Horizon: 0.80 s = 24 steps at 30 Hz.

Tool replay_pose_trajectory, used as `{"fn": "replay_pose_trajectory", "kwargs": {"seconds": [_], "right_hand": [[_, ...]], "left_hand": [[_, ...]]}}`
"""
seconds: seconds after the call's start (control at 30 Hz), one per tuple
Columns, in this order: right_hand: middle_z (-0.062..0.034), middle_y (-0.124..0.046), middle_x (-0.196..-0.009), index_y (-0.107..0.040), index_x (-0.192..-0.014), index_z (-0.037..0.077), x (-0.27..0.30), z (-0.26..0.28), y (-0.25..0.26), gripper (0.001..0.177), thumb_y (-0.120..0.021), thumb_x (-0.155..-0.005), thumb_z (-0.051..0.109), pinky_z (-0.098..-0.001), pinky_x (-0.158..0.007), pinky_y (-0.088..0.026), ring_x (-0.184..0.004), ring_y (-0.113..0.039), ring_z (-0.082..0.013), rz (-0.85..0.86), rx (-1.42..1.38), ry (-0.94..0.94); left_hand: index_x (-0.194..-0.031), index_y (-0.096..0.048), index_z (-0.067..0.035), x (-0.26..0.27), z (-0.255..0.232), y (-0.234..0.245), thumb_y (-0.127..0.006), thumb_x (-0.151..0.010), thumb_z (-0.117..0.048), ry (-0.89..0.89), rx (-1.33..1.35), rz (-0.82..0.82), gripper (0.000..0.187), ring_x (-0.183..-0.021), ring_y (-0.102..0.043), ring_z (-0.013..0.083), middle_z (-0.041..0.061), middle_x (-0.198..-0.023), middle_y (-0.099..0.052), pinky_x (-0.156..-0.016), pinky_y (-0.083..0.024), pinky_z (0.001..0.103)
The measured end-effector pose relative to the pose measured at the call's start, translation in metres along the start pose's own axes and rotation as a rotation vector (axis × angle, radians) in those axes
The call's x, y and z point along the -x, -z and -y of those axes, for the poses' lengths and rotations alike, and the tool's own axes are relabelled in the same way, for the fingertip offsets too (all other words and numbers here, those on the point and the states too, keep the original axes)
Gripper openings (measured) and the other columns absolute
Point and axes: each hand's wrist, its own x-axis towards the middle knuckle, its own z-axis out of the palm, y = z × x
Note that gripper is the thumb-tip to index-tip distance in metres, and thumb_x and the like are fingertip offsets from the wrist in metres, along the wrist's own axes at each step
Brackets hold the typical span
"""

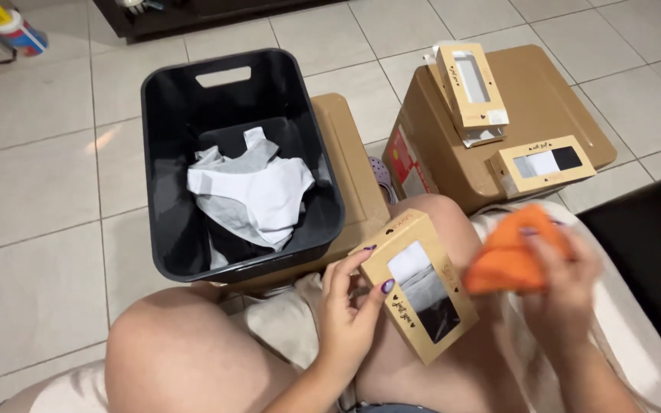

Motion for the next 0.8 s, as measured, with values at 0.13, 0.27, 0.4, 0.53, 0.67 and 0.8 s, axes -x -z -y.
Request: {"fn": "replay_pose_trajectory", "kwargs": {"seconds": [0.13,0.27,0.4,0.53,0.67,0.8], "right_hand": [[-0.0122,-0.053,-0.128,-0.064,-0.119,0.01,-0.025,0.072,-0.02,0.027,-0.047,-0.098,0.009,-0.0481,-0.108,-0.031,-0.12,-0.051,-0.0357,0.022,-0.154,0.523],[-0.0081,-0.058,-0.131,-0.065,-0.114,0.012,-0.02,0.073,-0.036,0.033,-0.036,-0.1,0.008,-0.051,-0.11,-0.03,-0.127,-0.051,-0.0296,0.15,-0.159,0.718],[-0.0005,-0.055,-0.134,-0.058,-0.123,0.014,0.021,0.041,-0.011,0.033,-0.034,-0.101,0.016,-0.0557,-0.111,-0.028,-0.131,-0.046,-0.0292,0.366,-0.168,0.75],[0.0032,-0.054,-0.137,-0.061,-0.121,0.015,0.055,0.001,0.013,0.03,-0.045,-0.096,0.016,-0.051,-0.114,-0.029,-0.129,-0.049,-0.0253,0.398,-0.194,0.719],[-0.007,-0.051,-0.138,-0.057,-0.117,0.008,0.077,-0.063,0.034,0.028,-0.051,-0.09,0.015,-0.0565,-0.11,-0.033,-0.133,-0.045,-0.0373,0.427,-0.08,0.653],[-0.006,-0.045,-0.149,-0.052,-0.134,0.014,0.108,-0.137,0.035,0.042,-0.047,-0.092,0.014,-0.0556,-0.115,-0.026,-0.14,-0.041,-0.0324,0.248,0.337,0.385]], "left_hand": [[-0.119,-0.062,-0.014,0.001,-0.001,-0.007,-0.063,-0.083,-0.007,0.004,-0.025,-0.026,0.037,-0.081,-0.056,0.0119,0.005,-0.104,-0.054,-0.066,-0.051,0.021],[-0.117,-0.064,-0.013,0.0,0.014,-0.005,-0.065,-0.087,-0.012,-0.006,-0.015,-0.094,0.03,-0.073,-0.051,0.0089,0.001,-0.093,-0.051,-0.066,-0.045,0.019],[-0.115,-0.064,-0.012,-0.002,0.018,-0.004,-0.064,-0.087,-0.021,0.061,-0.022,-0.094,0.03,-0.07,-0.052,0.0091,0.002,-0.099,-0.057,-0.068,-0.047,0.021],[-0.117,-0.062,-0.01,-0.002,0.017,-0.006,-0.064,-0.088,-0.02,0.024,0.049,-0.072,0.031,-0.081,-0.055,0.0104,0.005,-0.106,-0.057,-0.073,-0.048,0.021],[-0.119,-0.061,-0.01,-0.004,0.011,-0.003,-0.064,-0.088,-0.02,-0.037,-0.006,-0.081,0.032,-0.08,-0.056,0.0105,0.006,-0.112,-0.059,-0.077,-0.047,0.023],[-0.122,-0.057,-0.005,-0.002,0.017,0.002,-0.062,-0.089,-0.018,-0.015,0.111,-0.055,0.037,-0.103,-0.062,0.0163,0.01,-0.119,-0.057,-0.09,-0.051,0.026]]}}
